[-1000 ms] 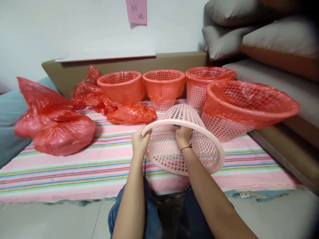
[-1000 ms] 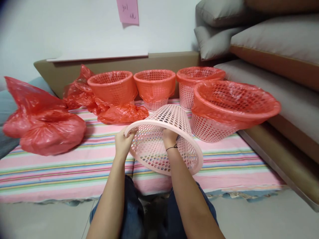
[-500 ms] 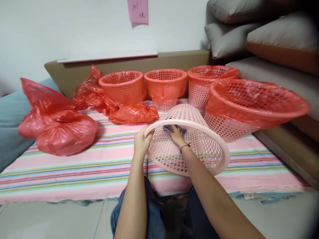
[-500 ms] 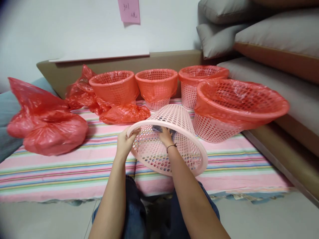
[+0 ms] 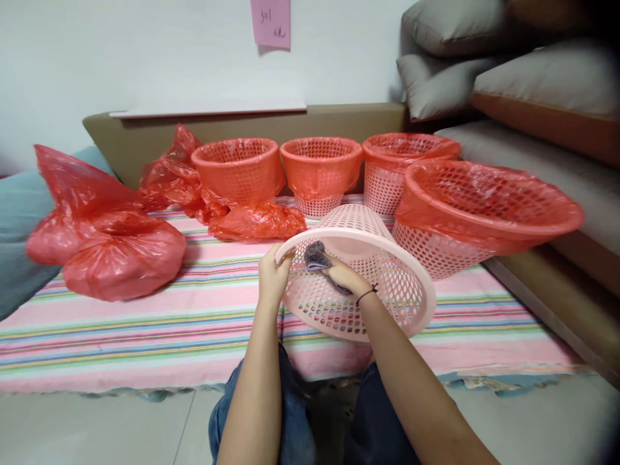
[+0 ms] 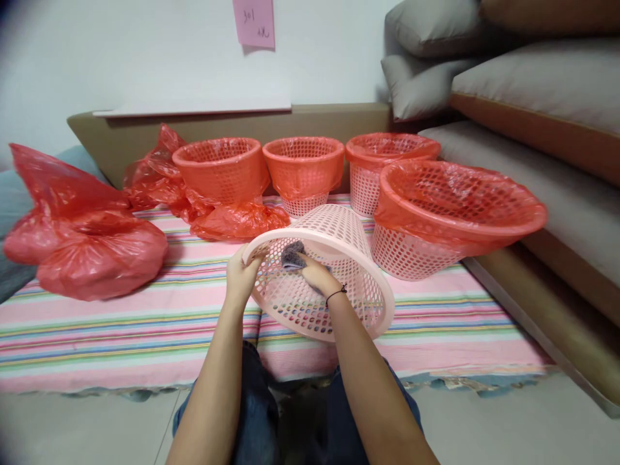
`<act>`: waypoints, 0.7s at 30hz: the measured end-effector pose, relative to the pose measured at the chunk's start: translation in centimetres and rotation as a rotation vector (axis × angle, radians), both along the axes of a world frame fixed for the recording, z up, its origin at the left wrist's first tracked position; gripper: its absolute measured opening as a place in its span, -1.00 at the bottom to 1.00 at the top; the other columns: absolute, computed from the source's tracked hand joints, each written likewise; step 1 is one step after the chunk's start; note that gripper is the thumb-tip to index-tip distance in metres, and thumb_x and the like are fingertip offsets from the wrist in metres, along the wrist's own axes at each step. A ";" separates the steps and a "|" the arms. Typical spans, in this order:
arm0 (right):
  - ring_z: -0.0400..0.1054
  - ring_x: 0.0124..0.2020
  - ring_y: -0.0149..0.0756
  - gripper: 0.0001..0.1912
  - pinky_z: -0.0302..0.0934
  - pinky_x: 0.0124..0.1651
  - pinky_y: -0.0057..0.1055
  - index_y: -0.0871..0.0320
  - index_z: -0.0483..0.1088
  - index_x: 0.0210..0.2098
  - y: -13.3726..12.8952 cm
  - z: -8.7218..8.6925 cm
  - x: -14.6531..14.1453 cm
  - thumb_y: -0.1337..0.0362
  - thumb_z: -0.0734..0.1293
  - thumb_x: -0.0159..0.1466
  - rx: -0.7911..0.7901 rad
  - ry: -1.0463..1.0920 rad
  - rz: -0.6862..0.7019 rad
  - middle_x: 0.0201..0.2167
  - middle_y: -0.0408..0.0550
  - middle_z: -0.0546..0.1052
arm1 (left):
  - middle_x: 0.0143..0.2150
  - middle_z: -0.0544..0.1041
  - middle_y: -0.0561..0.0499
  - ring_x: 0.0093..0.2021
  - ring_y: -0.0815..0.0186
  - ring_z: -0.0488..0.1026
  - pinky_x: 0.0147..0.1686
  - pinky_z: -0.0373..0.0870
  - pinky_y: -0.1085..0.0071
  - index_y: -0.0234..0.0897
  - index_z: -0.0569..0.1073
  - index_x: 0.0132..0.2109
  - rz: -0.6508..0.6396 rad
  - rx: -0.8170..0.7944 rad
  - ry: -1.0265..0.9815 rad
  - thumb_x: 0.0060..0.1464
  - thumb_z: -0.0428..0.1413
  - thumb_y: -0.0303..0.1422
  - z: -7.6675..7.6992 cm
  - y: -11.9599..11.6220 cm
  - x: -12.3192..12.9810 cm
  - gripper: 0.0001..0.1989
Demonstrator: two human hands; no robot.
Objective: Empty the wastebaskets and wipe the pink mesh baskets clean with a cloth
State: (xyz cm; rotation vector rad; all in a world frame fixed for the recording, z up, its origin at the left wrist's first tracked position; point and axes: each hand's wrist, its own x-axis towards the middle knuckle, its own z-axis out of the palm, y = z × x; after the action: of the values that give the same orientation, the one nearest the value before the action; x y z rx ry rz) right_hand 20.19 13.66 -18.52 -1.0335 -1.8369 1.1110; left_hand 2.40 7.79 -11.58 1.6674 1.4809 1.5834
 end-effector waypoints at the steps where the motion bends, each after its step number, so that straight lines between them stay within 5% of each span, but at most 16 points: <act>1: 0.27 0.24 -0.20 -0.54 -0.03 0.38 -0.11 0.02 0.42 0.13 -0.7 0.7 -0.1 0.29 0.27 0.23 -0.003 -0.006 0.041 0.24 -0.09 0.40 | -0.40 0.54 0.07 -0.33 0.29 0.44 -0.25 0.35 0.42 -0.27 0.50 -0.35 0.002 0.003 0.002 0.00 0.05 -0.41 0.0 0.0 0.0 -0.87; 8: 0.44 0.00 -0.15 -0.51 0.21 0.24 -0.14 0.06 0.51 -0.01 -4.1 3.8 -0.6 0.46 0.25 0.10 -0.115 -0.195 0.264 0.04 -0.09 0.56 | -0.38 0.55 0.06 -0.30 0.27 0.46 -0.20 0.37 0.39 -0.27 0.52 -0.31 0.007 -0.024 -0.013 0.01 0.05 -0.40 -0.2 0.1 -0.2 -0.85; 21: 0.46 -0.20 -0.19 -0.47 0.30 0.00 -0.35 0.21 0.50 0.00 -4.9 3.9 -2.5 0.49 0.39 -0.01 -0.225 -0.344 0.520 -0.18 -0.09 0.64 | -0.39 0.56 0.06 -0.30 0.27 0.46 -0.21 0.37 0.39 -0.28 0.52 -0.32 0.009 -0.014 0.010 0.00 0.06 -0.37 0.0 0.1 -0.1 -0.84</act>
State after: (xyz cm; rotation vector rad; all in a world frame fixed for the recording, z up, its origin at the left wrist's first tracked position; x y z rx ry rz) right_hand 17.66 8.75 -14.60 -0.9380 -2.3849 1.5463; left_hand 2.29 7.89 -11.54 1.6651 1.5031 1.5678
